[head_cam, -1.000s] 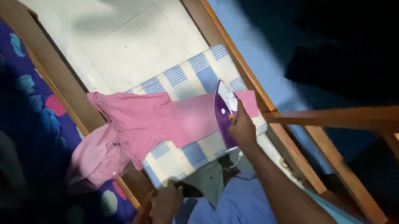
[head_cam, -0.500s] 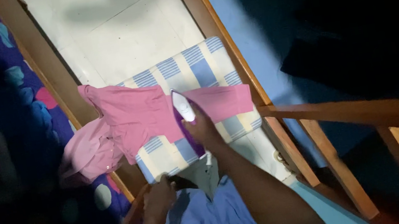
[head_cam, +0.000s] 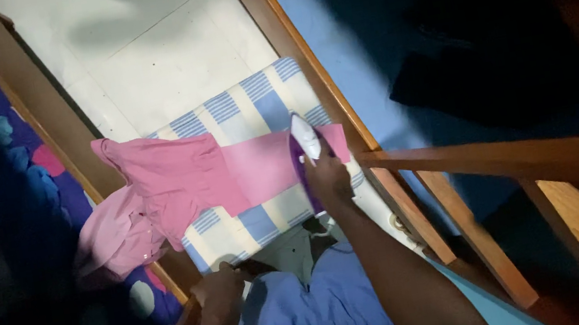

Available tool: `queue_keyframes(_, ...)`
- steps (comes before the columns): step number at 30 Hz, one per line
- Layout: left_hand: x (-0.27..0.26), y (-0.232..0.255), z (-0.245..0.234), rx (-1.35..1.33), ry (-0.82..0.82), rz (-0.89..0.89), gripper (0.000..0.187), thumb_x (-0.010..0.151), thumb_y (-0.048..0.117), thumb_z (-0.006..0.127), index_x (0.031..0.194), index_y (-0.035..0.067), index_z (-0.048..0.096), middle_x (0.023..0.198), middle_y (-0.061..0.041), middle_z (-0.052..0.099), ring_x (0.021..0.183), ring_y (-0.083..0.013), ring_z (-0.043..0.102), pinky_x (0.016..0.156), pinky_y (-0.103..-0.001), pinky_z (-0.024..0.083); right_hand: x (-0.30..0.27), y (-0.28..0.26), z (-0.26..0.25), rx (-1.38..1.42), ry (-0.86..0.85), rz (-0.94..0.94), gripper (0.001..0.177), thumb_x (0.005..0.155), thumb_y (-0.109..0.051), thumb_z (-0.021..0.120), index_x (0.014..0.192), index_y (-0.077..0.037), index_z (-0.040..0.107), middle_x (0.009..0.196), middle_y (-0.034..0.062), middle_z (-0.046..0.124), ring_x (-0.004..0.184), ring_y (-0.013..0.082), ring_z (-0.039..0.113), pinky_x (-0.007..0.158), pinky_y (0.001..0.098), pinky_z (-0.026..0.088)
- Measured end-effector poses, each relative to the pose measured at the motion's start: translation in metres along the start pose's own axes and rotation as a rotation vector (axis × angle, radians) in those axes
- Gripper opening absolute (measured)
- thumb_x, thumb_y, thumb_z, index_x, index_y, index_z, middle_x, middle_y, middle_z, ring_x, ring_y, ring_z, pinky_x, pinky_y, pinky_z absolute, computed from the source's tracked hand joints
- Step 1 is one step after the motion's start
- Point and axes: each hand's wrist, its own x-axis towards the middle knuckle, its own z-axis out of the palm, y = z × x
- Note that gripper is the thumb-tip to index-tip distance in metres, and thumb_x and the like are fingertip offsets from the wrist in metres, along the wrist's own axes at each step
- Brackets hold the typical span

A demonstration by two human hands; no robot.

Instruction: Ironing a pink long-sleeved shirt on a small padded stool used as an ironing board.

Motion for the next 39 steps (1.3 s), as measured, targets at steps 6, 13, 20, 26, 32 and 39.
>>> queue_keyframes(6,0.028,-0.024,0.041,0.022,0.003,0.168,0.034,0.095,0.037,0.056,0.116,0.011,0.063,0.105,-0.021,0.074,0.100,-0.0415,0.073,0.086,-0.059,0.053,0.017,0.056,-0.019,-0.019,0.315,-0.203,0.070,0.092,-0.037,0.068,0.151,-0.009,0.042,0.120,0.0312,0.068,0.102,0.0486,0.069,0.088,0.0561,0.054)
queue_keyframes(13,0.016,-0.001,0.005,-0.074,-0.023,-0.019,0.039,0.096,0.043,0.058,0.119,0.011,0.059,0.108,-0.024,0.073,0.106,-0.0432,0.069,0.091,-0.065,0.047,0.037,0.052,-0.020,-0.094,0.222,-0.097,0.068,0.094,-0.043,0.066,0.148,-0.007,0.046,0.120,0.0301,0.068,0.105,0.0511,0.066,0.092,0.0584,0.051)
queue_keyframes(20,0.006,0.012,-0.011,-0.130,-0.046,-0.018,0.044,0.098,0.044,0.053,0.122,0.009,0.061,0.110,-0.024,0.073,0.107,-0.0436,0.070,0.095,-0.056,0.053,0.082,0.050,-0.012,0.069,0.108,-0.271,0.066,0.089,-0.034,0.070,0.143,-0.002,0.050,0.123,0.0277,0.067,0.109,0.0473,0.067,0.095,0.0533,0.052)
queue_keyframes(26,0.037,0.034,-0.027,-0.633,0.237,-0.001,0.052,0.098,0.047,0.054,0.131,0.009,0.065,0.113,-0.020,0.075,0.108,-0.0396,0.071,0.094,-0.048,0.054,0.062,0.017,-0.016,0.194,-0.023,-0.216,0.060,0.085,-0.029,0.072,0.139,-0.009,0.056,0.120,0.0211,0.071,0.112,0.0414,0.069,0.097,0.0497,0.053)
queue_keyframes(32,0.090,0.053,-0.046,-1.148,0.342,0.076,0.068,0.097,0.036,0.068,0.148,-0.003,0.045,0.116,-0.020,0.069,0.103,-0.0280,0.068,0.092,-0.037,0.053,0.052,0.019,-0.016,0.076,-0.051,-0.172,0.058,0.087,-0.035,0.073,0.138,-0.012,0.058,0.120,0.0206,0.071,0.111,0.0431,0.068,0.094,0.0532,0.053)
queue_keyframes(39,0.104,0.049,-0.054,-1.263,0.215,0.011,0.045,0.097,0.024,0.071,0.124,-0.009,0.057,0.094,-0.011,0.062,0.078,-0.0170,0.059,0.070,-0.031,0.050,0.044,0.011,-0.053,-0.124,-0.047,-0.056,0.064,0.092,-0.037,0.068,0.147,-0.011,0.048,0.118,0.0274,0.069,0.108,0.0474,0.067,0.093,0.0572,0.052)
